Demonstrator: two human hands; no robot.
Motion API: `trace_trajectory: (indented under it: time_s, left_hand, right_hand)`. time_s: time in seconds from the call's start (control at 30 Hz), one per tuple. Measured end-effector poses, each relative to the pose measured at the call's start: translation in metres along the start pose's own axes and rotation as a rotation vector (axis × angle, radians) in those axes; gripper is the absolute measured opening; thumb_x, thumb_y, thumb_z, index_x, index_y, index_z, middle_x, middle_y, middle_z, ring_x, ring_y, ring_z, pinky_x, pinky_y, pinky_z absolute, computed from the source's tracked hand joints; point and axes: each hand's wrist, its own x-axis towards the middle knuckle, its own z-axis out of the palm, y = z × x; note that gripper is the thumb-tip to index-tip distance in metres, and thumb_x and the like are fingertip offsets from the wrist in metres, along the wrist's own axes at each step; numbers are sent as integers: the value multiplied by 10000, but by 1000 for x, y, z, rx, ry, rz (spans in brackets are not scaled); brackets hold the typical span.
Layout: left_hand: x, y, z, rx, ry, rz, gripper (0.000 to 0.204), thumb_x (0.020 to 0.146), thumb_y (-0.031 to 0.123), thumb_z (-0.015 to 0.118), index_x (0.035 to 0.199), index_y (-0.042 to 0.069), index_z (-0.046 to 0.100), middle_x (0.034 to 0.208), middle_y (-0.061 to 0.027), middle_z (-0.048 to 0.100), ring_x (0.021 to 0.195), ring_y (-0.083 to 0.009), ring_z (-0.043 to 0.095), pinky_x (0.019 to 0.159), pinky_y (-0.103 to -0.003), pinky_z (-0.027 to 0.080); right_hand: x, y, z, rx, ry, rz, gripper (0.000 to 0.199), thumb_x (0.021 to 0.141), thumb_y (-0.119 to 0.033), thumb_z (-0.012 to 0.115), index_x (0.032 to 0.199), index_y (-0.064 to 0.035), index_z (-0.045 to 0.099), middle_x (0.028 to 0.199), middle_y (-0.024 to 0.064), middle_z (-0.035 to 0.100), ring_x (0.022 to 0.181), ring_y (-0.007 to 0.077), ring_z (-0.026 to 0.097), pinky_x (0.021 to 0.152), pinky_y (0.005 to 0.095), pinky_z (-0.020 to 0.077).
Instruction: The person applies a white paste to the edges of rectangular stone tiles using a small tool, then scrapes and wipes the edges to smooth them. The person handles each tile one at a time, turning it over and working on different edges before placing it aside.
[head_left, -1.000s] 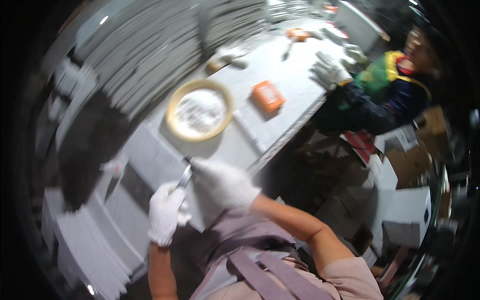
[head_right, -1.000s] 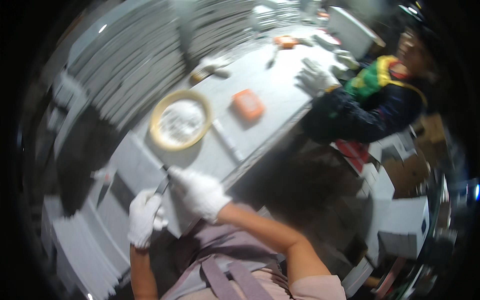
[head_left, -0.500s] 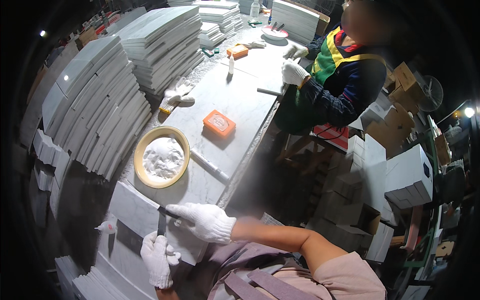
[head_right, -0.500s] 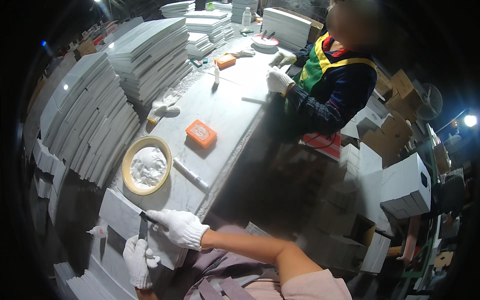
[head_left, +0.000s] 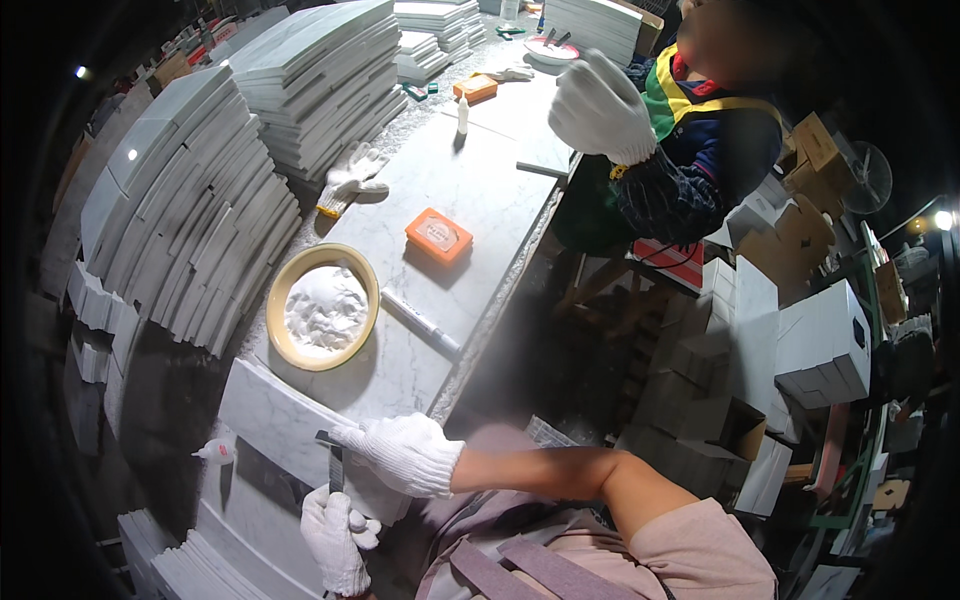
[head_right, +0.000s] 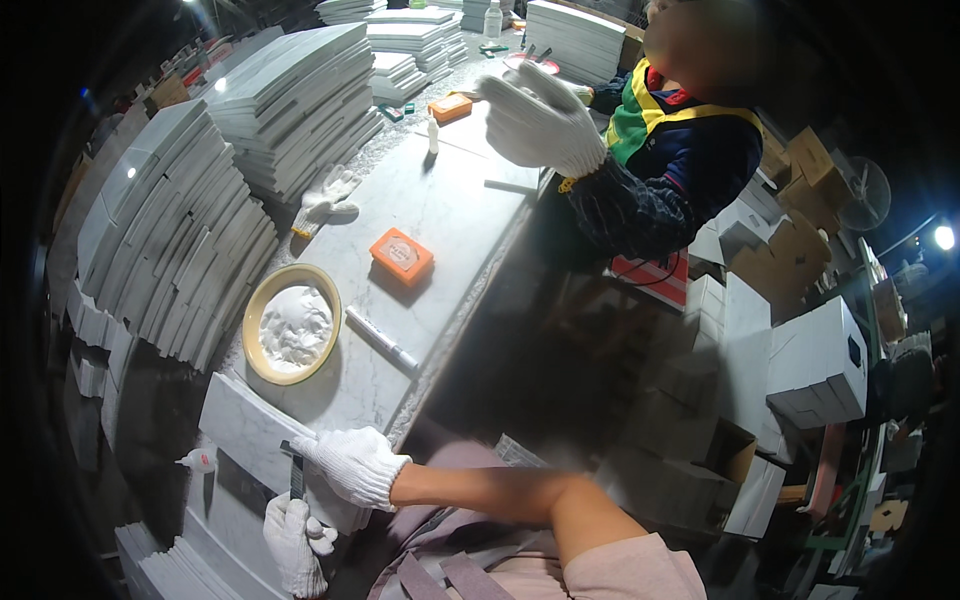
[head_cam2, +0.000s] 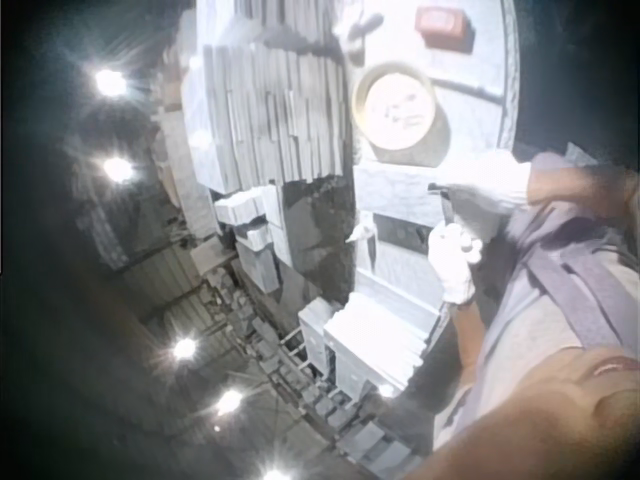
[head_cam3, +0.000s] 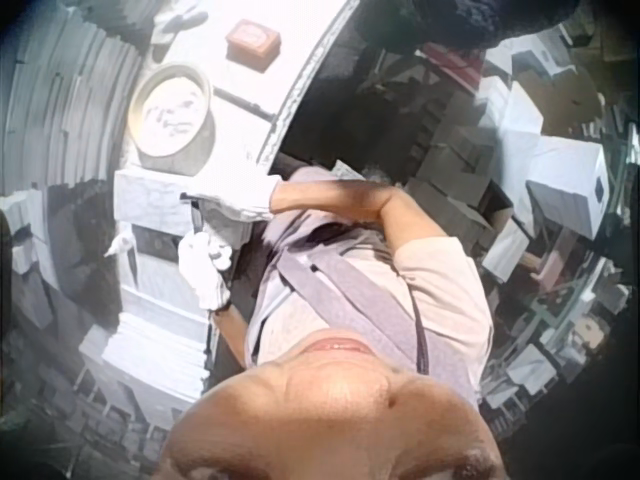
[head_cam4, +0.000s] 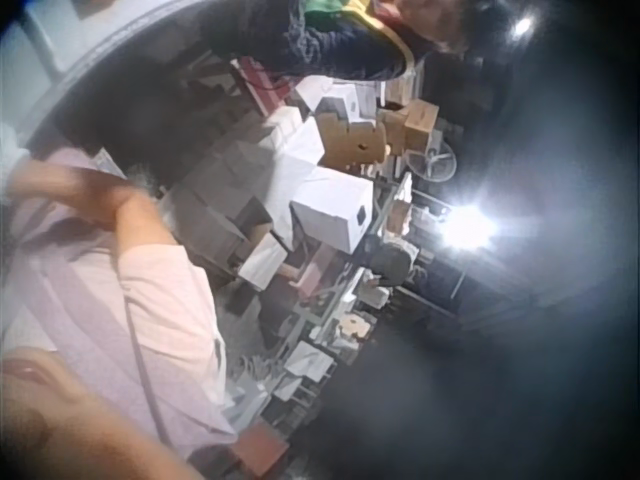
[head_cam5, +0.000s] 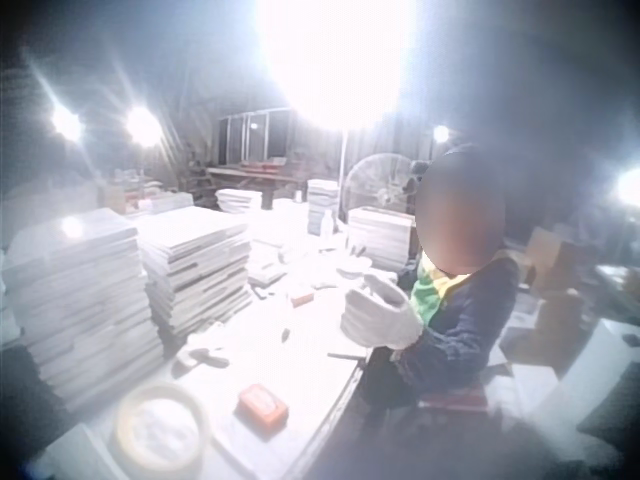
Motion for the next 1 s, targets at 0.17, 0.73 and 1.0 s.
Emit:
trace_trajectory:
  time_s: [0.17,0.73,1.0]
  left_hand:
    - [-1,-3,1,26,42,41,191,994,94,601,1102,-60,569,632,-42,550,407,-117,491,372,-265,434]
    - [-9,2,1,26,68,-78,247,1010,161,682,1153,-26,608,746,-33,595,527,-98,534,439,-261,438]
    - [-6,-7,1,45,54,7,294,1001,192,710,1171,-35,633,801,-32,633,584,-85,569,473,-257,479]
  right_hand:
    - [-5,-3,3,42,-177,-161,448,992,-193,588,1439,-220,595,920,165,729,817,370,749,646,493,576]
    - [-13,-20,-5,7,-185,-189,333,984,-234,654,1296,-163,562,975,154,749,900,356,762,701,451,594]
    - [0,-26,-7,-95,-394,-23,594,913,-37,621,1493,-161,589,1117,157,742,999,363,728,791,427,588]
